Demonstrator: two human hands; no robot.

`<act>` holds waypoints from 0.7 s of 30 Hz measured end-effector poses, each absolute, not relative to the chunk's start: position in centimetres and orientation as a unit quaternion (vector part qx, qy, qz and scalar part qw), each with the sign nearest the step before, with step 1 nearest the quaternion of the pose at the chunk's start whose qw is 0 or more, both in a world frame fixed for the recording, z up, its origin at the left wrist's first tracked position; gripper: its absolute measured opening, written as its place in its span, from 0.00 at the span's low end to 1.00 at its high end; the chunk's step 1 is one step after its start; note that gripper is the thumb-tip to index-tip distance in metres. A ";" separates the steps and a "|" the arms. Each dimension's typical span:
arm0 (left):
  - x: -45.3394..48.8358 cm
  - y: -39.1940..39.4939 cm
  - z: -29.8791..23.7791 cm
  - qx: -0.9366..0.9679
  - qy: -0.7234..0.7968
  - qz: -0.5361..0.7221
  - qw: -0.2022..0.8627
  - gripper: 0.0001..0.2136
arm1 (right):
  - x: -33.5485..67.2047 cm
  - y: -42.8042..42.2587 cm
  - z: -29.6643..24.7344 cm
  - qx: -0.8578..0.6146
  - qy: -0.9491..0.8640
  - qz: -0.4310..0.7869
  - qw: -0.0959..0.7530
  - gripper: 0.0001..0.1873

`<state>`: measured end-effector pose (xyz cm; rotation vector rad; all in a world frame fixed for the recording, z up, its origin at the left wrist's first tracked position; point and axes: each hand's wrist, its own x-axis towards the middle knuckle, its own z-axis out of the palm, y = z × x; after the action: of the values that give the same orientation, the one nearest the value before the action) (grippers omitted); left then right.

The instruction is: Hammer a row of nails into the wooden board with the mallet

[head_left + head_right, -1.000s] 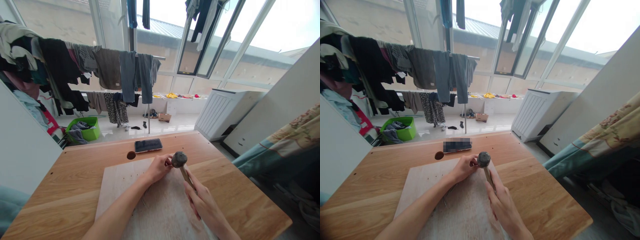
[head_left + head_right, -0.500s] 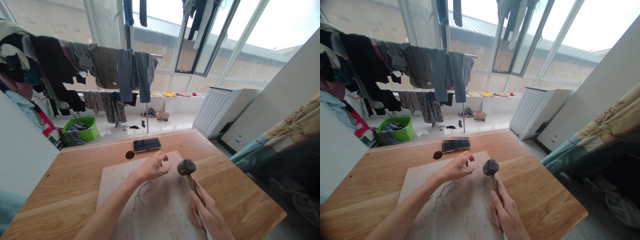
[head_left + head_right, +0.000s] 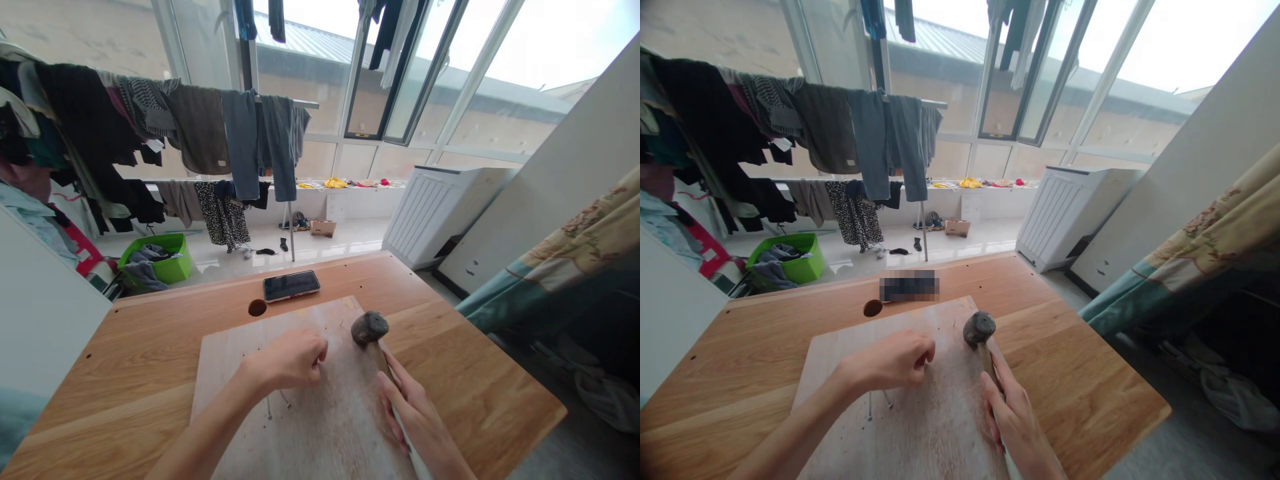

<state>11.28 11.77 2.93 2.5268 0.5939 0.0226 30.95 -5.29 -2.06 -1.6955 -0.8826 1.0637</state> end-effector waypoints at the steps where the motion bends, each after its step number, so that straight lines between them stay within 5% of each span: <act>1: 11.5 12.2 2.7 0.924 0.208 0.044 0.317 0.07 | 31.0 -5.3 -2.1 -0.690 -0.358 0.431 0.458 0.40; 8: 13.2 14.7 -0.7 0.793 0.297 0.332 0.416 0.06 | 30.9 -5.3 -1.7 -0.689 -0.371 0.423 0.457 0.39; 21: 13.8 14.2 -1.5 0.806 0.276 0.312 0.420 0.06 | 30.5 -5.1 -1.4 -0.687 -0.369 0.427 0.458 0.39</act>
<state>13.81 14.22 -1.54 2.0210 0.6917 0.7832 30.53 -5.15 -1.35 -1.6927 -0.9099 1.0510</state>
